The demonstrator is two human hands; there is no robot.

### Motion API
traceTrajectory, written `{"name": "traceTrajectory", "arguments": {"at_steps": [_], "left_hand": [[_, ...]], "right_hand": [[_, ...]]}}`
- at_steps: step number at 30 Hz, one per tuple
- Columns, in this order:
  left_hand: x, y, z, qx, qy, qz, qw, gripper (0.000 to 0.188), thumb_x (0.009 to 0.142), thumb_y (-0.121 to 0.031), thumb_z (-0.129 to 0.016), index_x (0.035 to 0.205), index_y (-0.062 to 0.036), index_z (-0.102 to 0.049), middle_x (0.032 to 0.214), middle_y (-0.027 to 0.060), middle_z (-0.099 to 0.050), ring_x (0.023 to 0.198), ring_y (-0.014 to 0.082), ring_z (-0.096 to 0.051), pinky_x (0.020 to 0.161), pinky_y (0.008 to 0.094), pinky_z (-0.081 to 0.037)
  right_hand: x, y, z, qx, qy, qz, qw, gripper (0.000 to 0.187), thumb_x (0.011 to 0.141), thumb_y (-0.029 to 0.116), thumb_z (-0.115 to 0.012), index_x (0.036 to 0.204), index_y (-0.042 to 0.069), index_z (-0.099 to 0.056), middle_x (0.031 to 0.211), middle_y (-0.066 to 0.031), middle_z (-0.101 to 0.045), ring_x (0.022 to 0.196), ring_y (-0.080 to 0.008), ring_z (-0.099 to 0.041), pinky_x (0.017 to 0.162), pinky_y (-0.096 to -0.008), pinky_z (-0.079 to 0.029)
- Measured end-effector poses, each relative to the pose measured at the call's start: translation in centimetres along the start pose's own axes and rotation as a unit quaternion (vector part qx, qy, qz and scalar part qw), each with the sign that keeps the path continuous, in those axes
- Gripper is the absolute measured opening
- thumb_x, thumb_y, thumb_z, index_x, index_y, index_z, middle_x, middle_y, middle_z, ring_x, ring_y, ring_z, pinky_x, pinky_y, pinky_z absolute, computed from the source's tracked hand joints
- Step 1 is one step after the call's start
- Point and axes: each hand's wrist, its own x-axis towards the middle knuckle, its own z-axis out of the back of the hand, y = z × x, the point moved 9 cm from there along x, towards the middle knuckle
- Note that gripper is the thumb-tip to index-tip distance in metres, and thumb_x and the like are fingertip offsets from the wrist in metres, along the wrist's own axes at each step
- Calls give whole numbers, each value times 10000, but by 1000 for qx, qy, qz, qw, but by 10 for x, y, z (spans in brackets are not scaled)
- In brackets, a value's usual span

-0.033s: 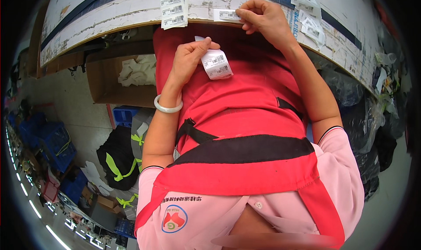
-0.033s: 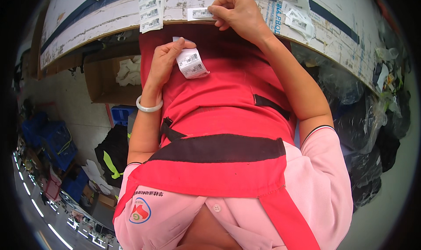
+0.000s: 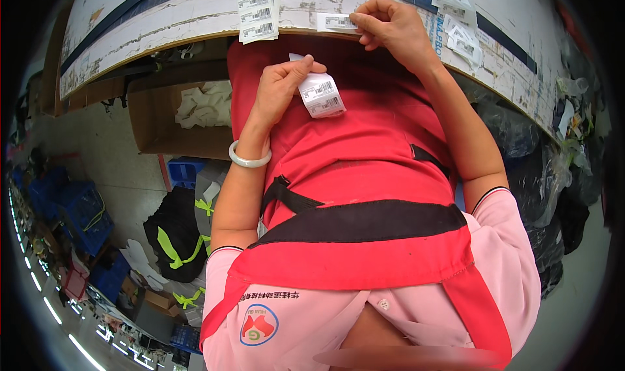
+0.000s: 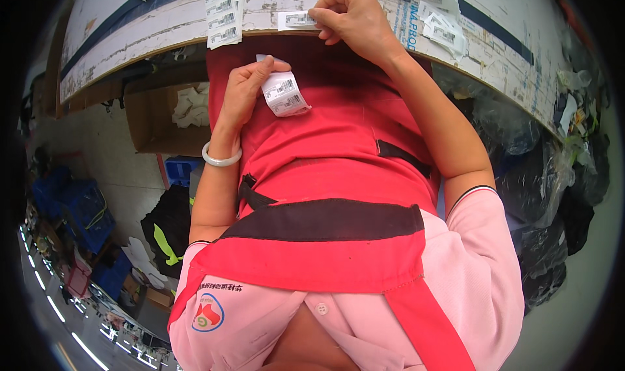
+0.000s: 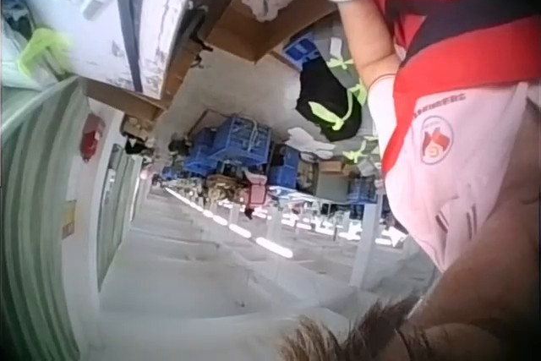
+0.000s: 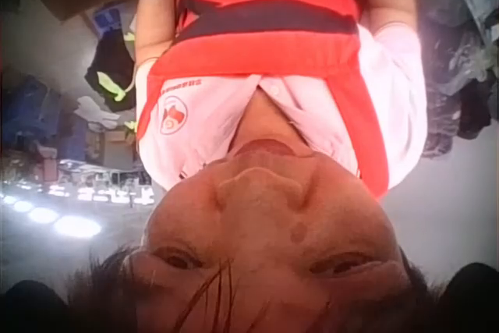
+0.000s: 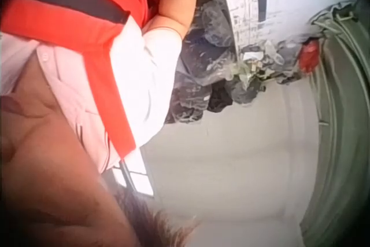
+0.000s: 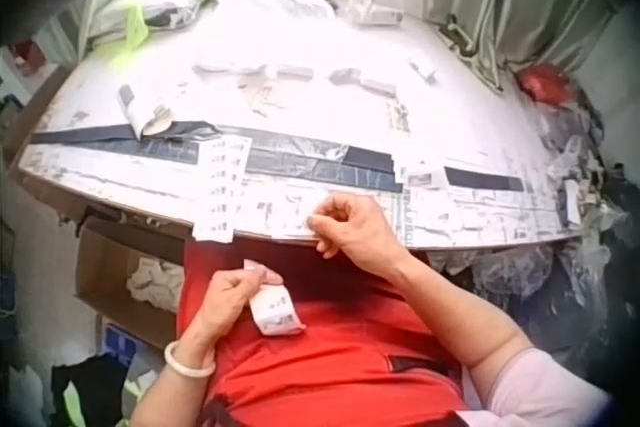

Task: Peeling small adhesive labels from a backing sheet and applying them to a larger label or checking barcode validity.

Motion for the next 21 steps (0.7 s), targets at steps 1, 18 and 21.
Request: {"name": "traceTrajectory", "arguments": {"at_steps": [1,18,21], "left_hand": [[0,-1,0,-6,-2,-6,1000,386,949,-334,-552,959,27,-687,820,67,-674,696,93,-610,627,210,-476],[0,0,2,-5,-1,-5,1000,397,963,-339,-524,973,25,-681,821,47,-659,710,81,-596,640,204,-462],[1,-1,3,-12,-8,-12,1000,391,955,-342,-541,967,21,-689,808,51,-667,686,80,-598,613,201,-461]], "right_hand": [[0,0,0,0,-1,0,1000,199,885,173,-626,922,-22,-640,769,-40,-626,643,-87,-604,577,-223,-538],[1,11,-6,-102,-27,15,994,197,891,178,-621,930,-16,-629,729,-27,-610,600,-67,-588,533,-207,-518],[-1,16,-7,-117,-25,21,993,195,893,174,-615,930,-17,-627,734,-30,-612,599,-67,-588,534,-209,-519]]}}
